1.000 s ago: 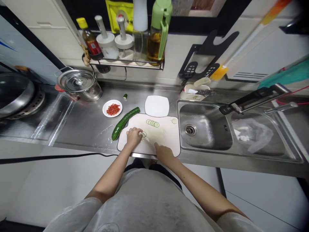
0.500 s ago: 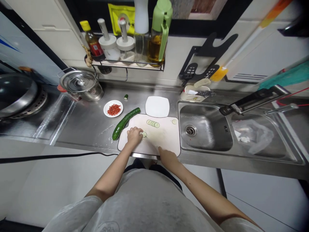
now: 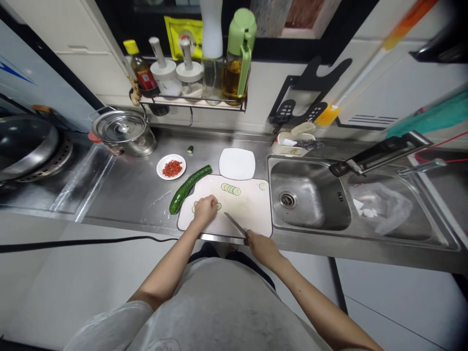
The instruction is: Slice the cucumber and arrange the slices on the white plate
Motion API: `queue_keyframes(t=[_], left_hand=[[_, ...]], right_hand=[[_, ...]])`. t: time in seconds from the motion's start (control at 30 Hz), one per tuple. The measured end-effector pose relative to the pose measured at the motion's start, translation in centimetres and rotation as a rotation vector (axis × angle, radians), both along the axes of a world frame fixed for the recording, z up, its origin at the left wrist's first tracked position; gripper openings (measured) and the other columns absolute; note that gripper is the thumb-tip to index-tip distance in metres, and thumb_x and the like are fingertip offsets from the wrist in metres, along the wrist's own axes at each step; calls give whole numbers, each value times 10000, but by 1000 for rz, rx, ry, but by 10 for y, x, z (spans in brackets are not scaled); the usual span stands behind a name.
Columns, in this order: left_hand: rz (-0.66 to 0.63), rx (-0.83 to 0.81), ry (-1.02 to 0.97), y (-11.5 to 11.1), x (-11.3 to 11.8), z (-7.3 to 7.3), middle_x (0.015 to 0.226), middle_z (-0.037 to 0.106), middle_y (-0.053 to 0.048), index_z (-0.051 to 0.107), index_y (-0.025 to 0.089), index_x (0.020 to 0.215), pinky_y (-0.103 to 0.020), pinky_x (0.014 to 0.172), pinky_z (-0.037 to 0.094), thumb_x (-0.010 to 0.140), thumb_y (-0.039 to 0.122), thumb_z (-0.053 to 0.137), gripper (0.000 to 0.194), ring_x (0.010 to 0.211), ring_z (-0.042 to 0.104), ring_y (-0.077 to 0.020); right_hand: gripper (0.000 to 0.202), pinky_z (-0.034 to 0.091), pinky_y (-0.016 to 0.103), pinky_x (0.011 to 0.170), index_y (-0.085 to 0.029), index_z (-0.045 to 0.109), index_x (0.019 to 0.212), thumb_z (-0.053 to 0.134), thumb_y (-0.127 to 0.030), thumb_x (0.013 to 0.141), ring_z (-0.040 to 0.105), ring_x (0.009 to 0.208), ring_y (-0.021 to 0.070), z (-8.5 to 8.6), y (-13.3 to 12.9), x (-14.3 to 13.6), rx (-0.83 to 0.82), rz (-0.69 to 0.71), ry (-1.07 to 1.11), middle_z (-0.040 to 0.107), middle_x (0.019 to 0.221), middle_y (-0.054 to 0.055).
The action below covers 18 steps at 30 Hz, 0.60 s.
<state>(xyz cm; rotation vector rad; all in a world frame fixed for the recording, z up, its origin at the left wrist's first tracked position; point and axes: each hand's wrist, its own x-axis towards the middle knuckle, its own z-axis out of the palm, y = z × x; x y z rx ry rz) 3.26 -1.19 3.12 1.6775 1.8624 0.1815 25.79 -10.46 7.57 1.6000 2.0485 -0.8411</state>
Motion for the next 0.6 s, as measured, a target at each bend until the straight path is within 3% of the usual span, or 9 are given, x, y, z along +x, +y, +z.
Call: queue_keyframes(t=[0.13,0.33,0.6], left_hand=[[59,-30,-78,-10,-22,6,880,697,23,637,251,892,-306,830,363,808,262,586,99,829,612,-154],[174,-59,25,-20,-61,5,850,701,24,663,255,906,-290,804,367,793,274,606,127,829,616,-151],[142,-13,117,-19,-68,-5,878,699,-10,653,236,898,-270,747,411,818,213,566,121,860,613,-175]], right_hand=[[345,385,295,722,-194,452,1262,323,-199,941,634,978,240,3,3,2,-4,-12,23,678,1033,123],[349,372,285,731,-199,453,1268,305,-206,952,622,996,226,7,6,0,-26,-20,37,673,1048,116],[331,377,290,747,-194,471,1244,305,-218,958,621,999,228,9,8,-2,-39,-35,26,672,1052,119]])
